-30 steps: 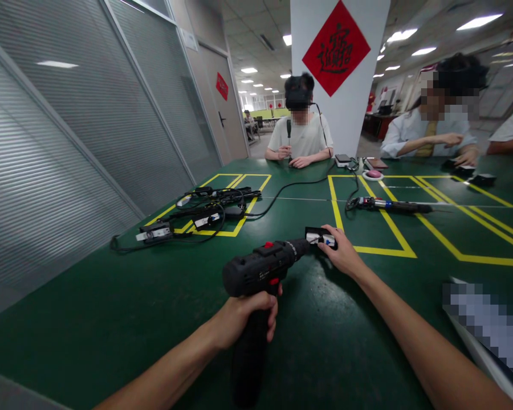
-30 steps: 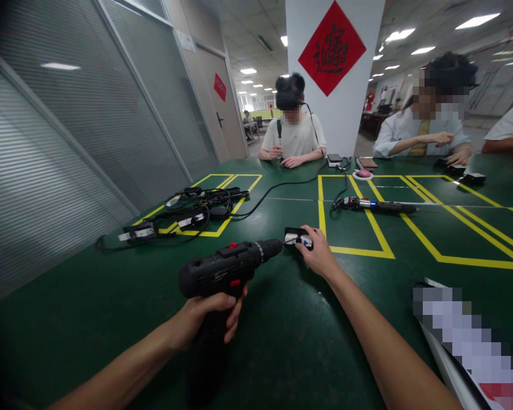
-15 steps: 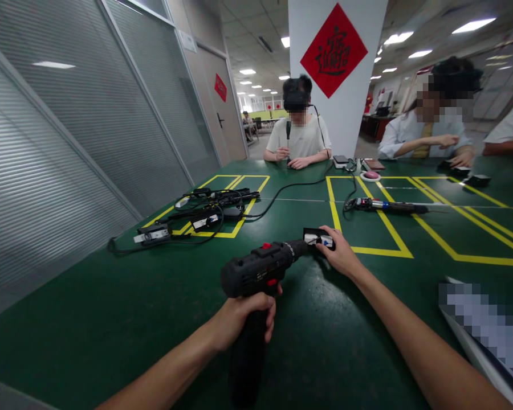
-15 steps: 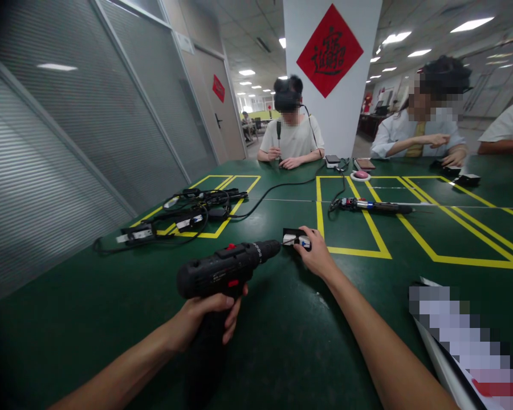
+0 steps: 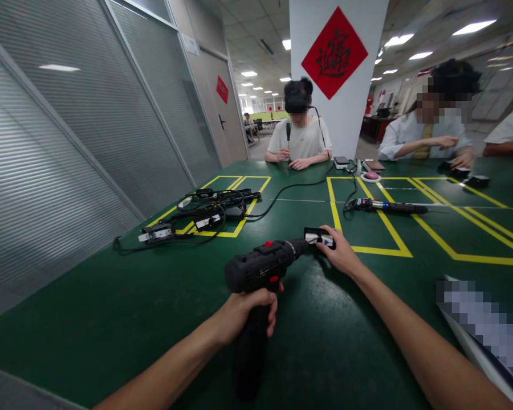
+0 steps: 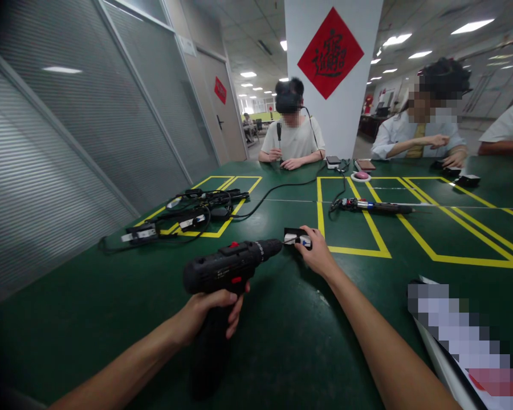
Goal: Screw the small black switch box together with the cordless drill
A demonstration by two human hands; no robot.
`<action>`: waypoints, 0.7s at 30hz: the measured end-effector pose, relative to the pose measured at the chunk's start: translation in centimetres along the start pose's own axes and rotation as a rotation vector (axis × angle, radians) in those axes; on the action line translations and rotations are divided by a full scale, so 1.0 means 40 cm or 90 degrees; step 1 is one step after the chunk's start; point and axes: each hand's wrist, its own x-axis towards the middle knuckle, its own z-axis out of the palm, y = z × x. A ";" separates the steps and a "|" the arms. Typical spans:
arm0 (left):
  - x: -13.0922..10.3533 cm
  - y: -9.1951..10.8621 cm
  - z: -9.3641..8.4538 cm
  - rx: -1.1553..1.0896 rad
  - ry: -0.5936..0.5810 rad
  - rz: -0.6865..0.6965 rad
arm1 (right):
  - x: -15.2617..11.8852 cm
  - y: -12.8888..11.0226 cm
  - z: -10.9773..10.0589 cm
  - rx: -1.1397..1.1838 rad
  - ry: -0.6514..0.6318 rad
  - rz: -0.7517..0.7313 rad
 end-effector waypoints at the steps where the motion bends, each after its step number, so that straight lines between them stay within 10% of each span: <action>1: 0.000 0.000 0.000 -0.003 -0.001 0.000 | 0.000 0.001 0.000 -0.001 0.000 0.001; 21: 0.003 -0.003 -0.002 -0.008 0.000 -0.005 | 0.002 0.008 0.003 0.009 0.006 -0.011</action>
